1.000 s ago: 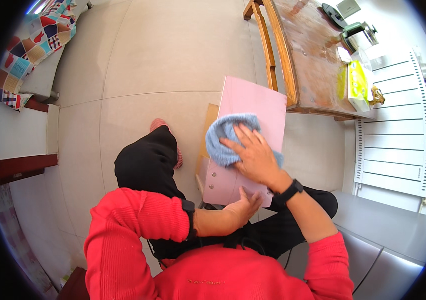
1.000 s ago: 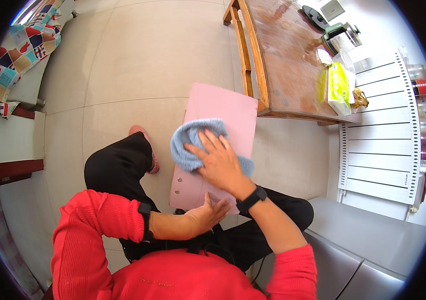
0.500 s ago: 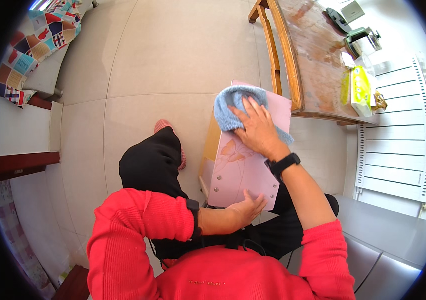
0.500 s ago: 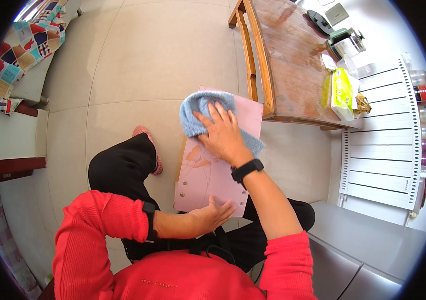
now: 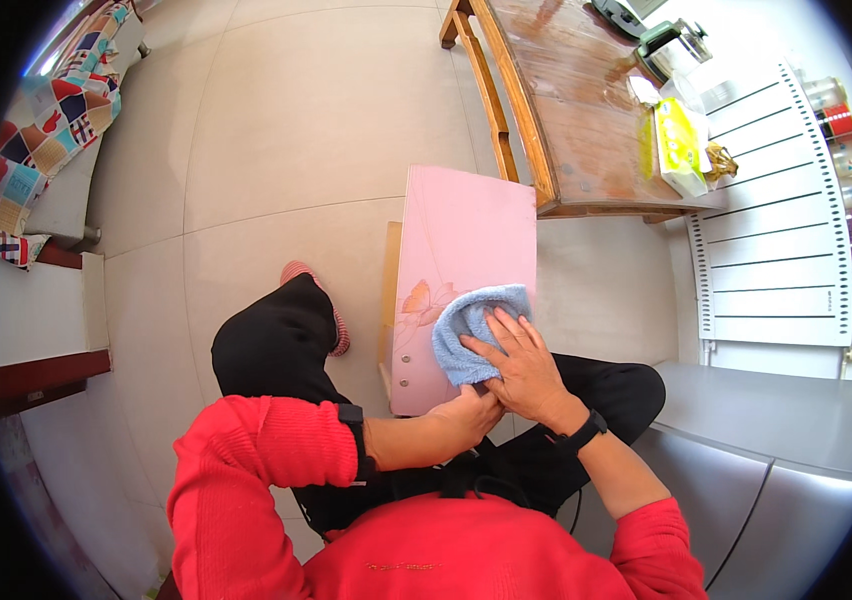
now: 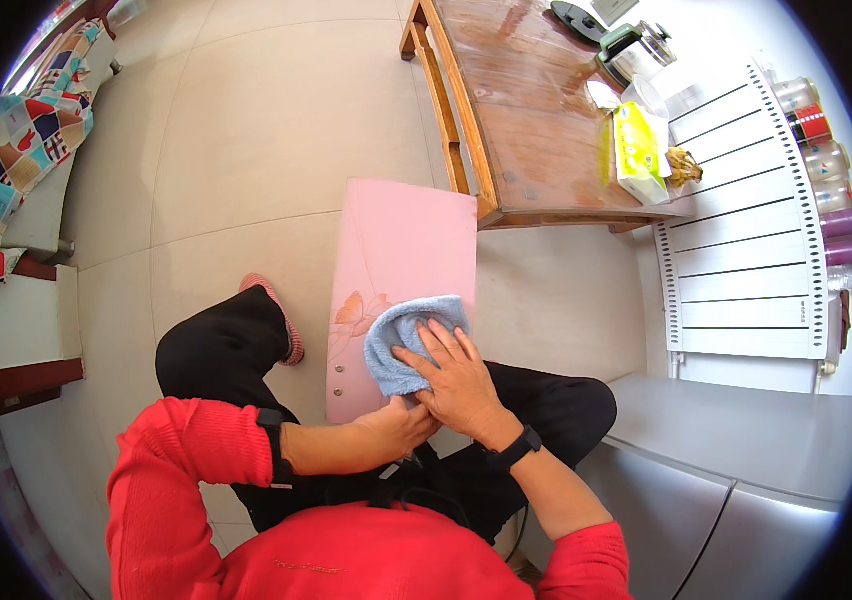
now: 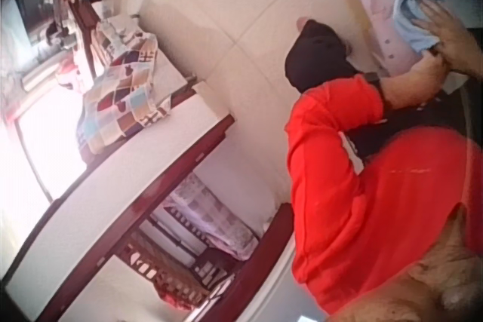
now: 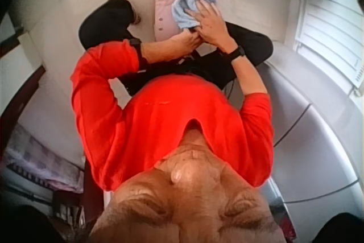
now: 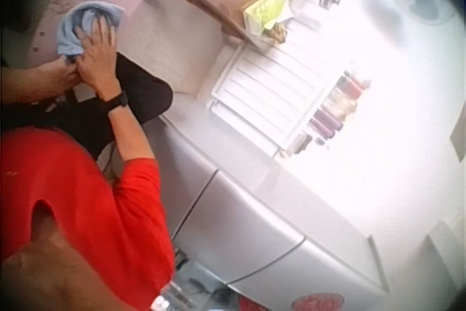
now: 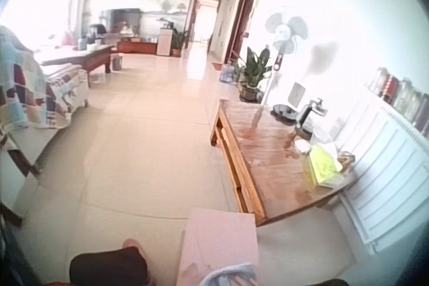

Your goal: The person wipes a small beige stool with a blue cloth, cleaning the top surface, sides, and underside. The person rotates the stool to access all surfaces and continues wiping until the end of the clip.

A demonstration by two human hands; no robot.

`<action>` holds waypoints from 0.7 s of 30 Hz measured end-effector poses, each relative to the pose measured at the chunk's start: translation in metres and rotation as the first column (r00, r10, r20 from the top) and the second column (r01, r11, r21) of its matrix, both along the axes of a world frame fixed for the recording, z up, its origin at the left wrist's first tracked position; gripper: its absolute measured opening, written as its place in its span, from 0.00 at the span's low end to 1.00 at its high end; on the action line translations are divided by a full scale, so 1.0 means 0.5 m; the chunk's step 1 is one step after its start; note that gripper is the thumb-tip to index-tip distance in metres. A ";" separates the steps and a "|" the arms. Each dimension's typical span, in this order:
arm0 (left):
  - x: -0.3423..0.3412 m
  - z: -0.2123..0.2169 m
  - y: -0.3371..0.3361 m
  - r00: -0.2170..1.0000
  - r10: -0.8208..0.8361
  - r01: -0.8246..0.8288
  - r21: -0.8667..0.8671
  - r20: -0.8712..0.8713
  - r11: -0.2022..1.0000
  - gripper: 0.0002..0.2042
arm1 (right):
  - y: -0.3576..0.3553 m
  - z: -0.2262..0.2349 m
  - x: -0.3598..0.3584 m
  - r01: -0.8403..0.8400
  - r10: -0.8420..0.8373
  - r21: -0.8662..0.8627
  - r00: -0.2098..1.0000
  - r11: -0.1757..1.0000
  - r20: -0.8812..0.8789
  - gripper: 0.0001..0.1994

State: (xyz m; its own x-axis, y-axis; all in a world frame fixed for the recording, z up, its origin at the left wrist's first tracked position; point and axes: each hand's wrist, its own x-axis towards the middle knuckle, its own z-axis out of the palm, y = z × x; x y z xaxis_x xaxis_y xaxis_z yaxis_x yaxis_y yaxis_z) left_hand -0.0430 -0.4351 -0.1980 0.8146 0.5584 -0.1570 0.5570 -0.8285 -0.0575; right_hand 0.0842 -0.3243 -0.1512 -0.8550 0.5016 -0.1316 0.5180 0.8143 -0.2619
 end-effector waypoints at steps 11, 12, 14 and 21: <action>-0.025 0.044 0.020 0.996 -0.048 0.044 -0.065 -0.072 0.997 0.31 | 0.227 -0.073 -0.066 0.202 -0.191 0.104 0.976 0.974 -0.109 0.28; -0.029 0.053 0.027 0.997 -0.057 0.053 -0.086 -0.054 0.995 0.30 | 0.243 -0.079 -0.077 0.212 -0.200 0.104 0.973 0.972 -0.114 0.28; -0.042 0.073 0.044 0.996 -0.078 0.073 -0.132 -0.036 0.989 0.29 | 0.254 -0.087 -0.085 0.233 -0.220 0.112 0.969 0.966 -0.115 0.27; -0.155 0.109 0.201 0.866 0.492 -0.452 -0.278 0.093 0.848 0.06 | 0.241 -0.107 -0.084 0.249 -0.226 0.162 0.962 0.955 -0.150 0.28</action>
